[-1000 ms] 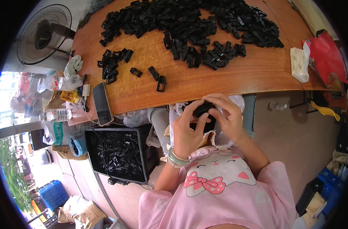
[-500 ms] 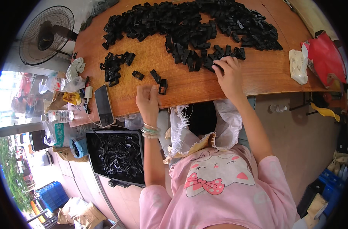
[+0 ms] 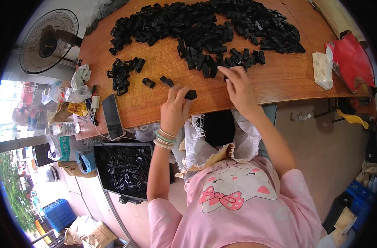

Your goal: The person sorts and organizes black plastic components by hand, transferring them from a table into a white bag.

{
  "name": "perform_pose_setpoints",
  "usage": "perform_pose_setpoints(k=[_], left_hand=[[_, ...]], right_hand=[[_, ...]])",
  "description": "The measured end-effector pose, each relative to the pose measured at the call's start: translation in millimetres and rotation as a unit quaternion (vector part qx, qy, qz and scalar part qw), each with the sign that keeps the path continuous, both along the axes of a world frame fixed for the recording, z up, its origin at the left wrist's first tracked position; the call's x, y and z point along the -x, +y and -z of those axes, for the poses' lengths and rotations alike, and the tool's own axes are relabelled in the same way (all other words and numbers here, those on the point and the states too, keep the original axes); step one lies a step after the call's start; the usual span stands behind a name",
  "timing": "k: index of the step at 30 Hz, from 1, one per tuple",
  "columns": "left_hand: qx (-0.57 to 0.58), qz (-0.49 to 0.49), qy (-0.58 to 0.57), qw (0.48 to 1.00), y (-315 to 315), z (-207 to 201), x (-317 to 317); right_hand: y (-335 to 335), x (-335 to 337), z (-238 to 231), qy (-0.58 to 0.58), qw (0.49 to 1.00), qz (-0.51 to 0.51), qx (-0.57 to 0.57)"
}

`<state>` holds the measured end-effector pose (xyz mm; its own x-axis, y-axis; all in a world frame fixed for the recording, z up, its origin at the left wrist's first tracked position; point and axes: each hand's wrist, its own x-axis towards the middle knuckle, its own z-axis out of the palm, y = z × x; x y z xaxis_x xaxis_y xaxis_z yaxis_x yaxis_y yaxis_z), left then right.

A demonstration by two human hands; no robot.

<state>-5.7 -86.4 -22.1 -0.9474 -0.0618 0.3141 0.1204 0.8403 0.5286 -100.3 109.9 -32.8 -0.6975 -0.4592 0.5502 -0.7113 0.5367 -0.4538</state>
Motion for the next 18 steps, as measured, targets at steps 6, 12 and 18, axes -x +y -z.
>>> perform_pose_setpoints(k=[6,12,18], left_hand=[[-0.258,0.021,-0.047,0.965,40,-18,-10],[-0.388,-0.013,-0.200,0.900,57,-48,-15],[-0.380,0.023,-0.102,0.919,58,-42,-23]], right_hand=[[15,-34,-31,-0.514,0.770,-0.128,0.356],[16,-49,-27,-0.369,0.867,-0.142,0.303],[15,-54,-29,-0.374,0.872,-0.138,0.283]])
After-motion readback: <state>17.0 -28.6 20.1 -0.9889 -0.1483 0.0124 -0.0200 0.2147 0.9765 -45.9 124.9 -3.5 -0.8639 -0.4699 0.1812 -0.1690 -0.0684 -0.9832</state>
